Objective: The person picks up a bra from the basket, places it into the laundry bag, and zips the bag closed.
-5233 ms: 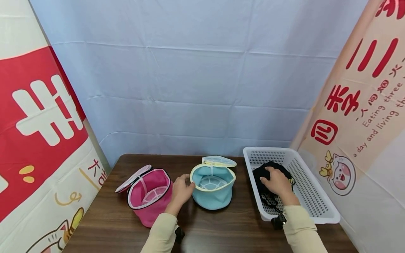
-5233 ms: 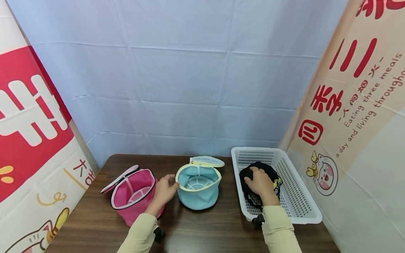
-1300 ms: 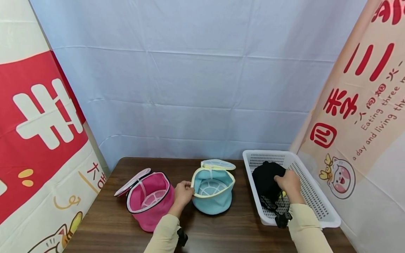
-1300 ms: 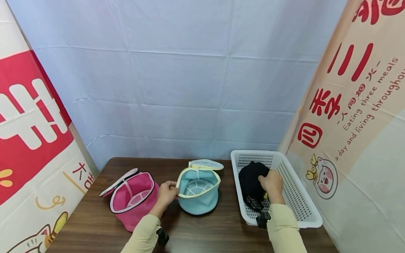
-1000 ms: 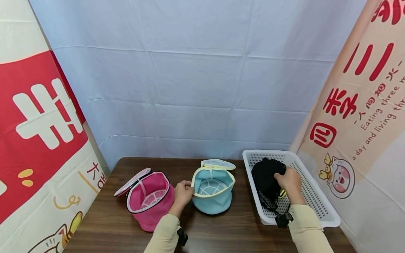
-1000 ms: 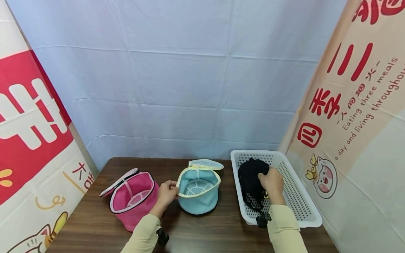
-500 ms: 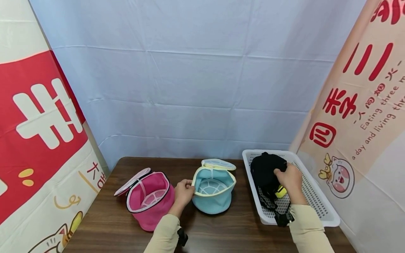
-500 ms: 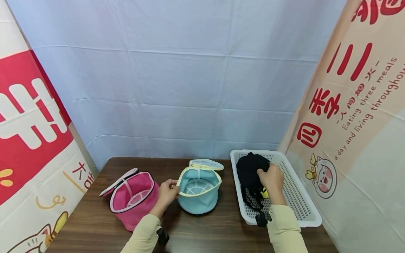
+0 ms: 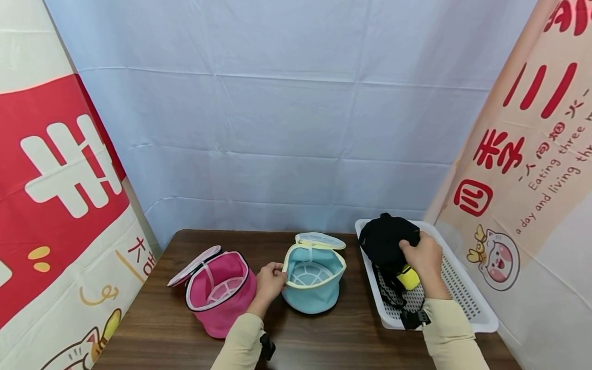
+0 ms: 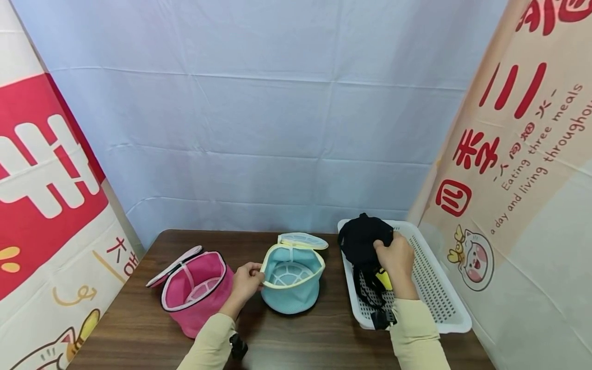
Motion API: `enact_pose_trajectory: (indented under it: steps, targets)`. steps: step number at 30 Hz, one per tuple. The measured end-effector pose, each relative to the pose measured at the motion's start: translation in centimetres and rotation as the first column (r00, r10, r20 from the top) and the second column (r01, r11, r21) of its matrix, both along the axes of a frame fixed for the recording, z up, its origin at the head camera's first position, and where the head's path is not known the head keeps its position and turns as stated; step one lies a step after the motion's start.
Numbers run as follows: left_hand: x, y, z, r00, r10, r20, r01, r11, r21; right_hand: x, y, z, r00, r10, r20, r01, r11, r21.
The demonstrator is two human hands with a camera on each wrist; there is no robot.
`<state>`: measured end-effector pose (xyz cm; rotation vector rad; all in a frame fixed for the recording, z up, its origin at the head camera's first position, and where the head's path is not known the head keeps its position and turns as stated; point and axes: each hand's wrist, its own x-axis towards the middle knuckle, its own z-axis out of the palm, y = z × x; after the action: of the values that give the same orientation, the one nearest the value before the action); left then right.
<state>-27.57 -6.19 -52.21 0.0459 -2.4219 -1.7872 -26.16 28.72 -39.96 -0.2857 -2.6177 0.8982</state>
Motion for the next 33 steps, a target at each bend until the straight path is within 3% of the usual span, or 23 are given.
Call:
enact_pose_trajectory:
  steps: [13,22,33]
  targets:
    - [0.0,0.0,0.1,1.000,-0.004,-0.024,0.004,1.000,0.004,-0.1,-1.9,0.9,0.993,0.034,-0.113,-0.036,0.999,-0.011]
    - [0.1,0.2,0.1,1.000,0.005,-0.004,-0.005,1.000,0.013,-0.1,-3.7,1.5,0.991,0.053,-0.125,-0.056,0.998,-0.026]
    - [0.1,0.1,0.1,1.000,0.003,-0.003,-0.003,1.000,0.025,-1.3,-5.8,0.1,0.975,0.088,-0.203,-0.096,0.995,-0.028]
